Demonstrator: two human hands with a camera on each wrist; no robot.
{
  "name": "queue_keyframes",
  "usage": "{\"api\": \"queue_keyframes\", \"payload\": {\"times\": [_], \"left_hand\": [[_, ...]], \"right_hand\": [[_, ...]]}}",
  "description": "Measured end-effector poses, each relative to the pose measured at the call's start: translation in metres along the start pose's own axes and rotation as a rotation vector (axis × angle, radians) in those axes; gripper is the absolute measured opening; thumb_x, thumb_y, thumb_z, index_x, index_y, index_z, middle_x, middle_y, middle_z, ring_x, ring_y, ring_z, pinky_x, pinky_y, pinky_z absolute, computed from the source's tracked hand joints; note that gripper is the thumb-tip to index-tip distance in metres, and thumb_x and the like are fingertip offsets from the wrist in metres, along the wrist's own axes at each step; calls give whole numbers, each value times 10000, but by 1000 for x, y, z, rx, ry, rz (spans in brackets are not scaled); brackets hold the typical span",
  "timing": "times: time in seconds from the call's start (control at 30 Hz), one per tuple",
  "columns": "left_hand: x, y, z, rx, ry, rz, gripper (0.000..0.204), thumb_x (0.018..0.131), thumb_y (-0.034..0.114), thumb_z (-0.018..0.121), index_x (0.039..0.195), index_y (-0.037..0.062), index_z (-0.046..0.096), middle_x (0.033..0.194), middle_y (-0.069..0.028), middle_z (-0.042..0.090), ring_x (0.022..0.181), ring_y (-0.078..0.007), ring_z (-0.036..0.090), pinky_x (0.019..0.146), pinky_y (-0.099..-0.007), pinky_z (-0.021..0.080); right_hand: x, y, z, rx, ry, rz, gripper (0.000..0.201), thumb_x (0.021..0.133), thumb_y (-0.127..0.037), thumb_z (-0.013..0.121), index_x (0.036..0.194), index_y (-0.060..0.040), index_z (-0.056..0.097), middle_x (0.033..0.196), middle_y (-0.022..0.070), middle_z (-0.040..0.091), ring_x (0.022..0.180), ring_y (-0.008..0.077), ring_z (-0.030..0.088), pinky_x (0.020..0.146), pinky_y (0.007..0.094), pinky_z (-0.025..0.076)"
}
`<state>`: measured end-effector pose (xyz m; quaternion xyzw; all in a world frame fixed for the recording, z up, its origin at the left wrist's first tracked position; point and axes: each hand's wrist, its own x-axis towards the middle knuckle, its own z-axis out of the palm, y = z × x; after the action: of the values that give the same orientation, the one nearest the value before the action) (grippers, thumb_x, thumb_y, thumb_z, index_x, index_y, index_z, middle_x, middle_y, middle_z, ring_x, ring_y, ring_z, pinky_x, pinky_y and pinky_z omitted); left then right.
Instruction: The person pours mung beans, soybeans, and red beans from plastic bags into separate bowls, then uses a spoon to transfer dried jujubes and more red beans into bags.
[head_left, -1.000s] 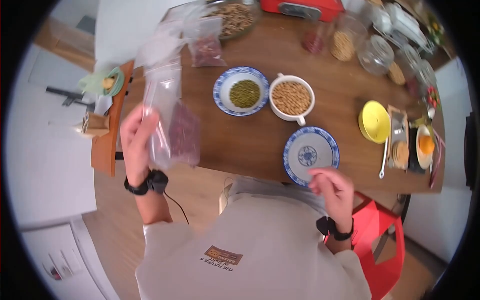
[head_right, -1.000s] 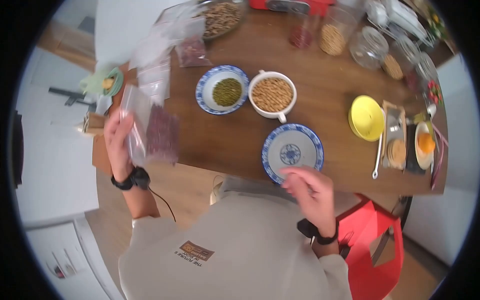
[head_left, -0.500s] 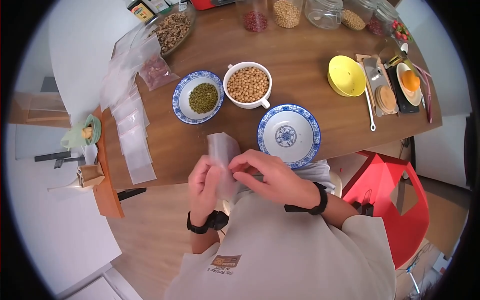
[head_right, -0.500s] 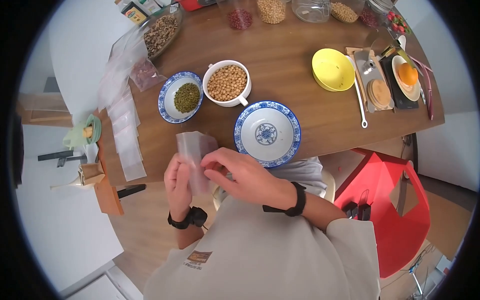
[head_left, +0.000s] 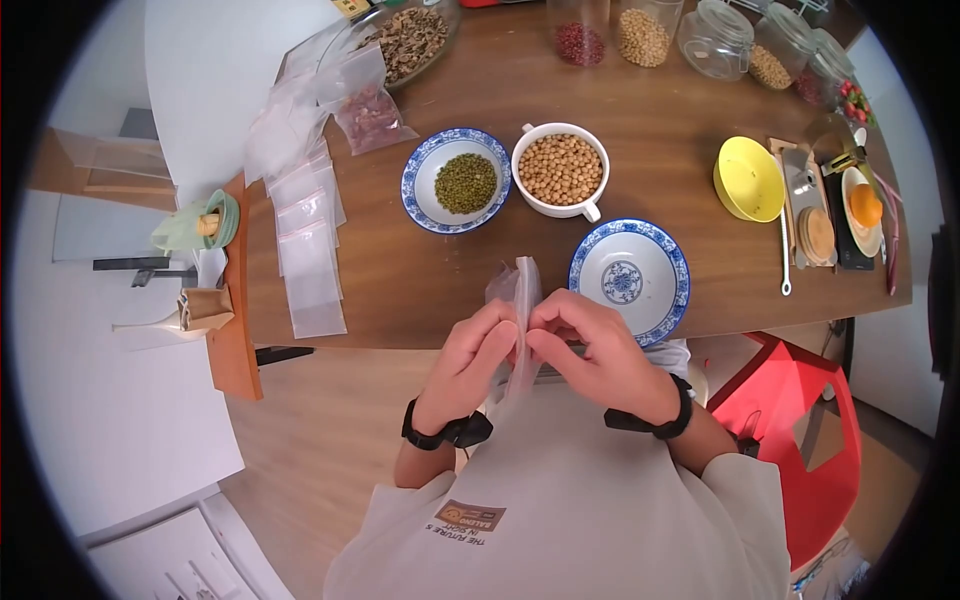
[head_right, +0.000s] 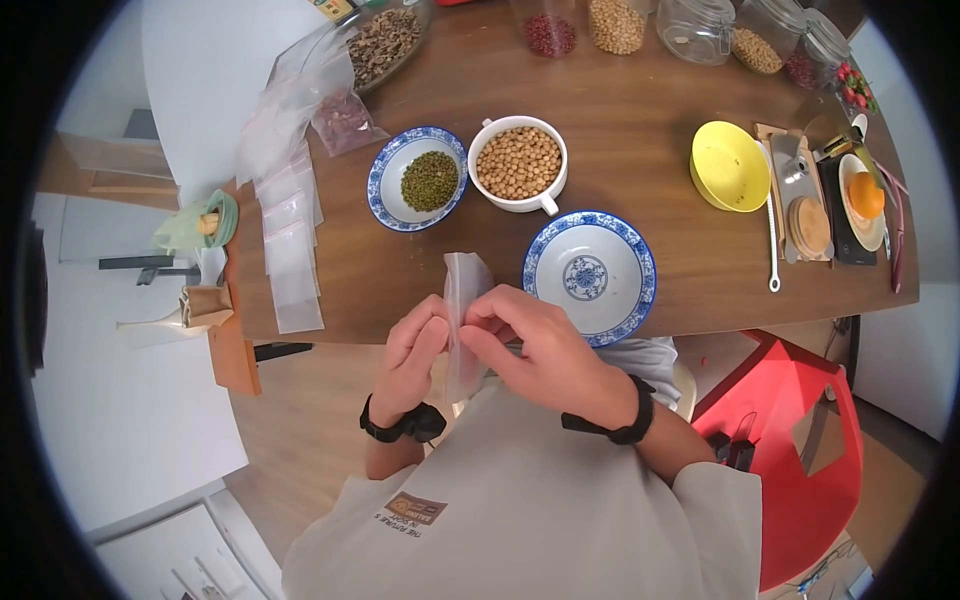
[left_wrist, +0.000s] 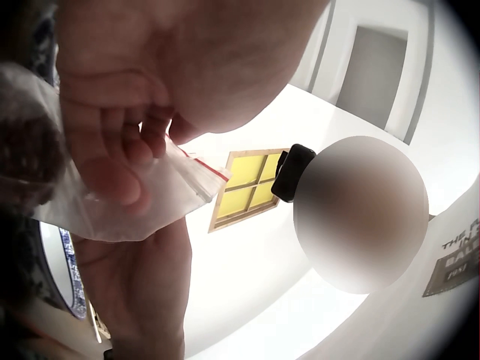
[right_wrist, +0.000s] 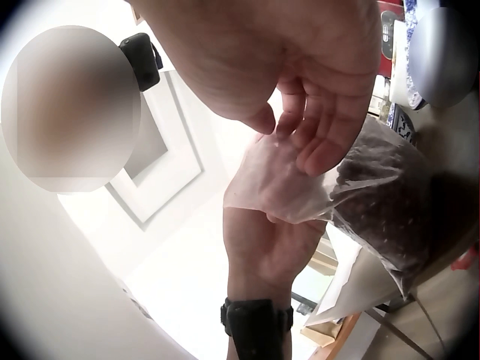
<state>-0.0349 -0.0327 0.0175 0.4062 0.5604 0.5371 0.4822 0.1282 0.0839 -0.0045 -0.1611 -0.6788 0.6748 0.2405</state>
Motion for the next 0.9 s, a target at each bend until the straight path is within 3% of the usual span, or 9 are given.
{"api": "queue_keyframes", "payload": {"times": [0.13, 0.2, 0.43, 0.47, 0.6, 0.67, 0.83, 0.9], "left_hand": [[-1, 0, 1, 6, -20, -40, 172, 1067, 165, 510, 1004, 27, 590, 891, 15, 548, 839, -63, 485, 732, -238, 411], [-1, -2, 3, -26, -24, 2, 109, 1035, 77, 519, 1015, 7, 599, 844, -9, 628, 688, -79, 579, 600, -236, 466], [0, -1, 4, 12, -80, -14, 99, 988, 53, 561, 914, 10, 612, 783, -9, 627, 670, -69, 591, 559, -228, 460], [2, -1, 5, 60, -42, 51, 112, 975, 51, 569, 876, 9, 598, 766, -12, 622, 648, -63, 558, 549, -227, 437], [2, -14, 4, 316, 69, 266, 161, 915, 33, 593, 767, 10, 537, 698, -29, 560, 565, -77, 430, 514, -242, 344], [1, -15, 6, 369, 92, 284, 169, 894, 21, 591, 745, 12, 513, 671, -35, 513, 554, -91, 399, 511, -254, 321], [-3, -8, 8, 579, 171, 294, 176, 838, -2, 595, 713, 20, 473, 620, -44, 405, 542, -122, 378, 507, -272, 296], [-2, -5, 1, 608, 286, 416, 191, 848, -14, 592, 710, 24, 465, 614, -30, 404, 544, -104, 363, 498, -266, 275]], "right_hand": [[0, -3, -2, -9, -11, 11, 149, 973, -118, 700, 1013, -5, 612, 953, 92, 675, 851, 214, 729, 745, 317, 604], [1, -6, -4, 4, -33, 27, 151, 973, -127, 703, 998, -12, 608, 941, 90, 676, 848, 211, 728, 738, 313, 598], [1, -9, -10, -67, -108, -34, 162, 984, -160, 676, 968, -20, 595, 863, 120, 680, 744, 244, 696, 642, 338, 542], [0, -9, -9, -54, -97, -30, 160, 986, -166, 650, 939, -20, 602, 809, 135, 670, 676, 287, 663, 599, 376, 514], [-3, -7, -6, -164, -57, -125, 157, 967, -149, 640, 875, -26, 608, 745, 140, 652, 644, 322, 650, 574, 396, 505], [-2, -8, -4, -236, 18, -214, 177, 923, -136, 662, 791, -34, 603, 683, 138, 632, 611, 349, 631, 550, 404, 500], [-3, -10, -5, -342, 46, -218, 167, 837, -127, 701, 730, -52, 597, 623, 115, 612, 561, 340, 616, 515, 405, 486], [-4, -13, -10, -358, 42, -214, 164, 811, -120, 707, 708, -56, 596, 607, 107, 606, 547, 332, 611, 506, 402, 482]]}}
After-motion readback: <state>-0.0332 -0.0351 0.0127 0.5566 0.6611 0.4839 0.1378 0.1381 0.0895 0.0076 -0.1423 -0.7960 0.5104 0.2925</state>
